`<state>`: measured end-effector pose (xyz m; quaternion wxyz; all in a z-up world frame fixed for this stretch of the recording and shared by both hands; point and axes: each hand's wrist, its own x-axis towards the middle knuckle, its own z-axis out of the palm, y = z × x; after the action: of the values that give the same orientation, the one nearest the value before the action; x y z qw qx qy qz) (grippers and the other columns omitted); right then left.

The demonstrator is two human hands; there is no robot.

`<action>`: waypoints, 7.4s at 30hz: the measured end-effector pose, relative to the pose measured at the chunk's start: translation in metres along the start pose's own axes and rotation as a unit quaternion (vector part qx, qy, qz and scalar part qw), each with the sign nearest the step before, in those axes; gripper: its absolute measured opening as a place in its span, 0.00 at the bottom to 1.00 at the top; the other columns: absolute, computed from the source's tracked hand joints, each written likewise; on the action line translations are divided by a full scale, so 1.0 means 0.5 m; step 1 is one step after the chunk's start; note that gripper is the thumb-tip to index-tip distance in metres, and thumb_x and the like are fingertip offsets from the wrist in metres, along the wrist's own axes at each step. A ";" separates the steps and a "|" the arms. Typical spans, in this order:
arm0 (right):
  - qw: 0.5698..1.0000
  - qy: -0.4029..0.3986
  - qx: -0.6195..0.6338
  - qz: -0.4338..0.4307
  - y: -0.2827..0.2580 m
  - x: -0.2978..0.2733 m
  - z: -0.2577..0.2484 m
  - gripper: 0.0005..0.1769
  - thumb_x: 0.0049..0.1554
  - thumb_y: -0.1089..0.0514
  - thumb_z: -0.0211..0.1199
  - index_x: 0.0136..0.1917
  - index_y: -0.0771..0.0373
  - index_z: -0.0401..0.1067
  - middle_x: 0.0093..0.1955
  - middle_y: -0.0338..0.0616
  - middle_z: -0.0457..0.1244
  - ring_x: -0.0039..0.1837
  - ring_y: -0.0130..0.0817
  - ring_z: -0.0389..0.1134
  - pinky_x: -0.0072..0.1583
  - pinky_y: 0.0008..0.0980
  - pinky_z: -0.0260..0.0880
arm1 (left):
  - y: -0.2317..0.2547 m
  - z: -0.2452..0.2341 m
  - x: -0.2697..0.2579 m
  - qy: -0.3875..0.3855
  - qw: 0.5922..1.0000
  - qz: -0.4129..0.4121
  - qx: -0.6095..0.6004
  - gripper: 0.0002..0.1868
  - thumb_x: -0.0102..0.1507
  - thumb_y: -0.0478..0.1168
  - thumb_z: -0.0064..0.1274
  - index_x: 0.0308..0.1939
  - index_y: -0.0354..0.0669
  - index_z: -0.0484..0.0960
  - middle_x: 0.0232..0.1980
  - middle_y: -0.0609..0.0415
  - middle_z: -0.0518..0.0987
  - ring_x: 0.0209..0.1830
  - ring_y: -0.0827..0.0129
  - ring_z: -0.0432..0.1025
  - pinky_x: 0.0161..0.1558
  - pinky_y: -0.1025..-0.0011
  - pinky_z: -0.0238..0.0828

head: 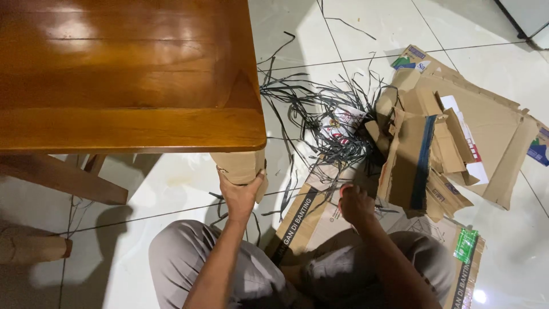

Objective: Wrapping a wooden chair leg with cardboard and securing it with plastic ties

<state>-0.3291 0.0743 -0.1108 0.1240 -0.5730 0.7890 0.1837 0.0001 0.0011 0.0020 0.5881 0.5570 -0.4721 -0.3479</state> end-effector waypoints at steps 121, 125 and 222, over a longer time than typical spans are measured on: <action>0.701 0.044 0.638 -0.315 -0.471 -0.034 -0.137 0.59 0.42 0.56 0.80 0.77 0.66 0.49 0.70 0.60 0.61 0.72 0.55 0.63 0.71 0.54 0.63 | -0.051 -0.004 0.047 -0.110 0.992 0.061 -0.019 0.44 0.39 0.33 0.80 0.58 0.29 0.76 0.54 0.40 0.82 0.58 0.58 0.75 0.58 0.50 0.72; 0.698 0.027 0.638 -0.324 -0.483 -0.018 -0.140 0.53 0.43 0.56 0.80 0.75 0.64 0.54 0.65 0.54 0.65 0.66 0.47 0.67 0.65 0.52 0.69 | -0.048 -0.003 0.051 -0.117 0.989 0.092 -0.024 0.44 0.39 0.33 0.81 0.57 0.25 0.77 0.54 0.37 0.82 0.59 0.56 0.73 0.57 0.48 0.73; 0.609 -0.038 0.787 -0.091 -0.503 -0.058 -0.227 0.34 0.68 0.47 0.45 0.79 0.73 0.54 0.75 0.71 0.55 0.76 0.61 0.56 0.74 0.55 0.56 | -0.141 0.056 -0.032 0.096 0.990 -0.106 0.015 0.49 0.44 0.41 0.80 0.67 0.45 0.72 0.64 0.43 0.76 0.69 0.53 0.68 0.69 0.47 0.64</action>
<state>-0.0794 -0.0195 -0.0338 0.5728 -0.3161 0.5685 -0.4988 -0.0231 -0.0028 -0.0719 0.5821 0.6436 -0.3565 -0.3463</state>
